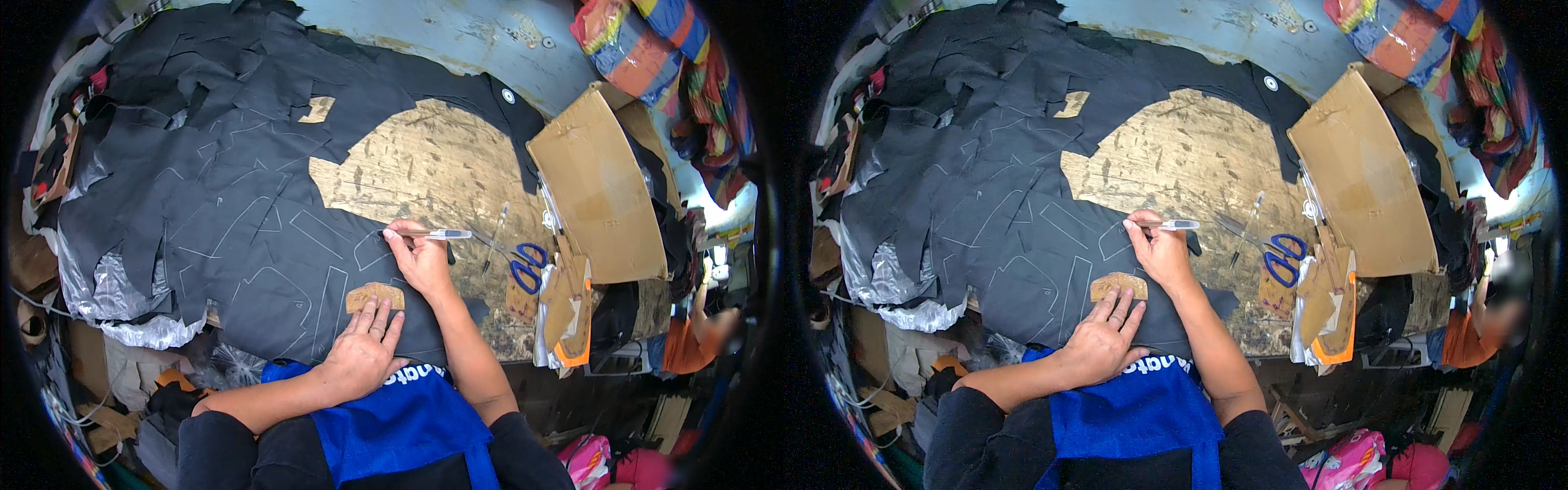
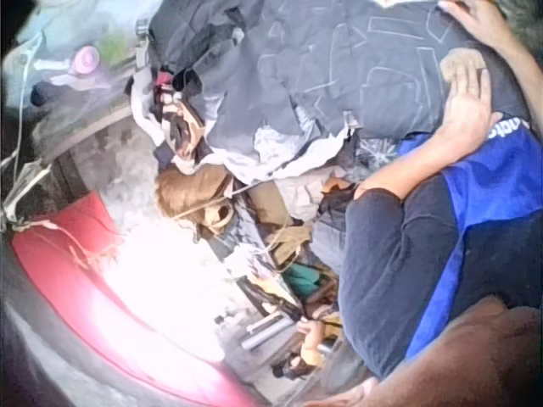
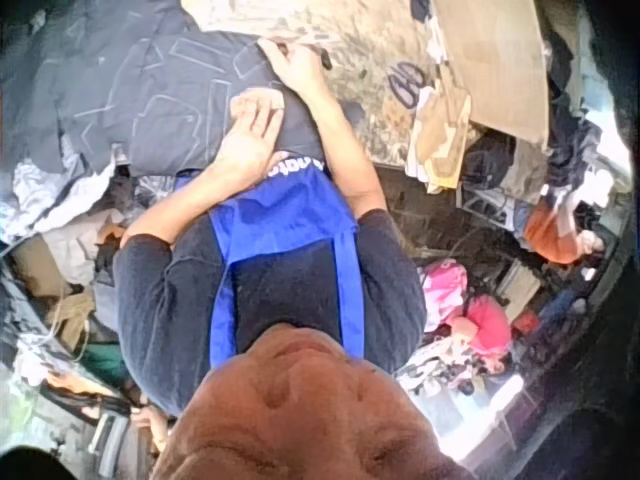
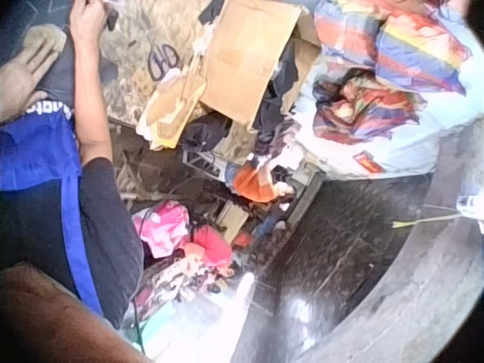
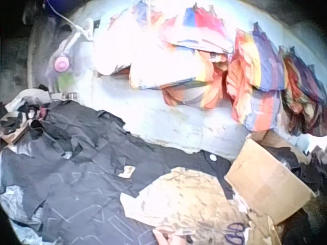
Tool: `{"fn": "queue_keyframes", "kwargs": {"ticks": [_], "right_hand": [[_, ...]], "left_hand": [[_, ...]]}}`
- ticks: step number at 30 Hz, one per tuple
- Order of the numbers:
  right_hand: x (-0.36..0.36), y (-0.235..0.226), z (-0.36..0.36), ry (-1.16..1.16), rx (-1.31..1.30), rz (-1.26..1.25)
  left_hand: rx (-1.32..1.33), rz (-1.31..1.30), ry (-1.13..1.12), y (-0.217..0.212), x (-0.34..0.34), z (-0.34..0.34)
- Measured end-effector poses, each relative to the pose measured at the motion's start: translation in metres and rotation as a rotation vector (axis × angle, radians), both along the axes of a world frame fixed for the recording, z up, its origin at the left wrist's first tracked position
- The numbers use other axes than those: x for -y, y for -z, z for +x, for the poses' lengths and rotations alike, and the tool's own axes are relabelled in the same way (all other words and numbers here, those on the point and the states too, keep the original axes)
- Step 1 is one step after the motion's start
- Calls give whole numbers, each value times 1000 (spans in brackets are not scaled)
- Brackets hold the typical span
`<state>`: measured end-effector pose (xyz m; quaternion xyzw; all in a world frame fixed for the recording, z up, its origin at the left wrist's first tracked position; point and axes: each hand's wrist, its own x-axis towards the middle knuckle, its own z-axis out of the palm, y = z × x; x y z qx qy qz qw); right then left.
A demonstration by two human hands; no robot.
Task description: The person uses a cardboard template and a white marker to trace outlines on black fabric, then cuts along the marked lines with scissors. The person repeats this process multiple times, moving templates and cutting out several fabric pieces.
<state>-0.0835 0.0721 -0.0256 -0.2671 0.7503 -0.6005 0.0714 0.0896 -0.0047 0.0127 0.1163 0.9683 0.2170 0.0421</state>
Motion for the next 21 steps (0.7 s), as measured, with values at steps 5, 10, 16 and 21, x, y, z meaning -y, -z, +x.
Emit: {"fn": "queue_keyframes", "kwargs": {"ticks": [5, 10, 16, 21], "right_hand": [[-45, -14, -23, 208, -302, 147], [-81, -19, -24, 92, -287, 331], [-77, -7, -22, 138, 60, 23], [-79, -3, -27, 156, 184, -73]], "left_hand": [[38, 28, 26, 5, 0, 1], [53, 34, 59, 8, -5, -8], [15, 106, 58, 11, -8, -21], [-109, 200, 5, 8, 1, -35]]}}
